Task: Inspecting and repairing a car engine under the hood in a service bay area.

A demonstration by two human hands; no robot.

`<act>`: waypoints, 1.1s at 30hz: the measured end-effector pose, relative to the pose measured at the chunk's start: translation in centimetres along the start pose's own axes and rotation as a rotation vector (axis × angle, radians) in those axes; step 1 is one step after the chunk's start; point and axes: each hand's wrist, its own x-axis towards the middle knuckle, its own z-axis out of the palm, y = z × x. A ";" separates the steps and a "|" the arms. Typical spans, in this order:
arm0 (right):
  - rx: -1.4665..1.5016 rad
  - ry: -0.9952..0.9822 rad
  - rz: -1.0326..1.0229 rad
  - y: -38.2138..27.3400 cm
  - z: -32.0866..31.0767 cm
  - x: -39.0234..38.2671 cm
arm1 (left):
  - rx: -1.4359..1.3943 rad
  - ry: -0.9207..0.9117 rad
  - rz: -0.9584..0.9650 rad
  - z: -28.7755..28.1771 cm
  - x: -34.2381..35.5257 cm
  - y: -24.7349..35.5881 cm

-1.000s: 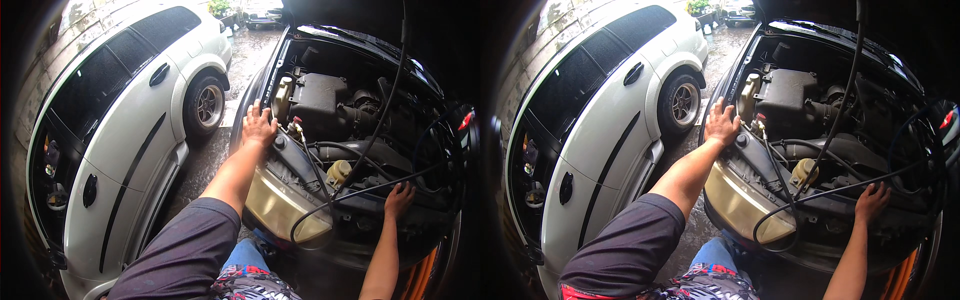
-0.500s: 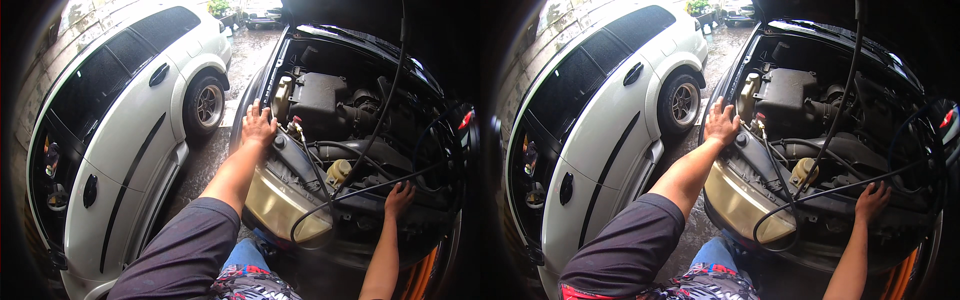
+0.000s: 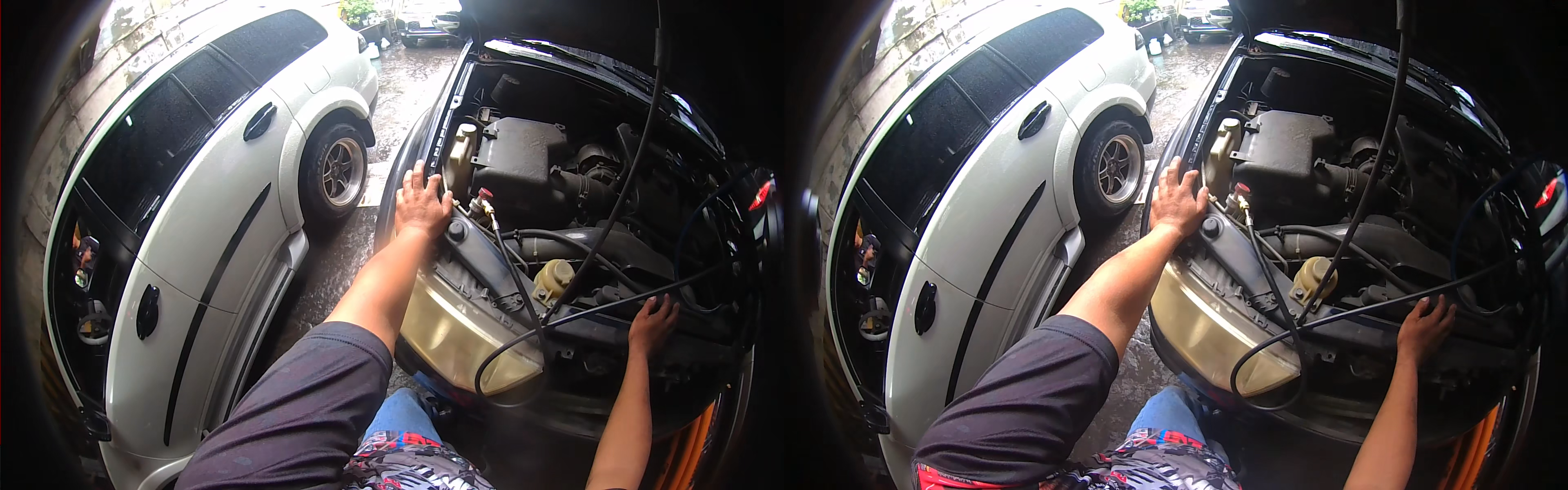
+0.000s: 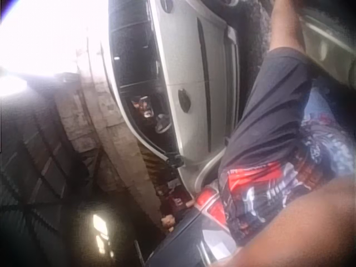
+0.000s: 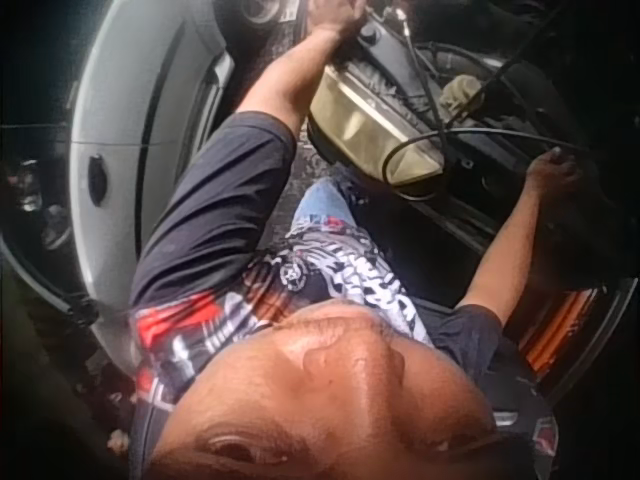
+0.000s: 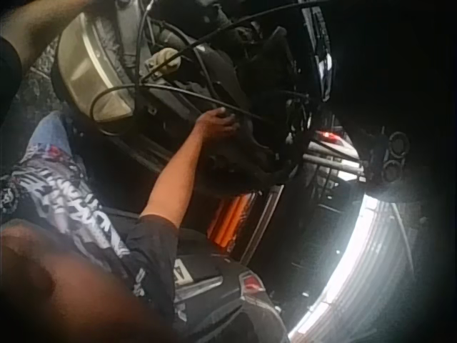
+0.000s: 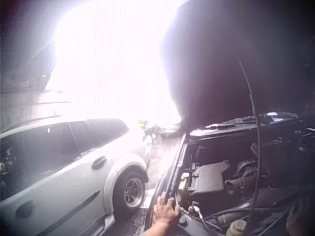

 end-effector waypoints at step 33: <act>-0.004 0.014 0.003 0.1 0.0 0.0 | -0.003 -0.019 -0.006 -0.3 0.1 0.2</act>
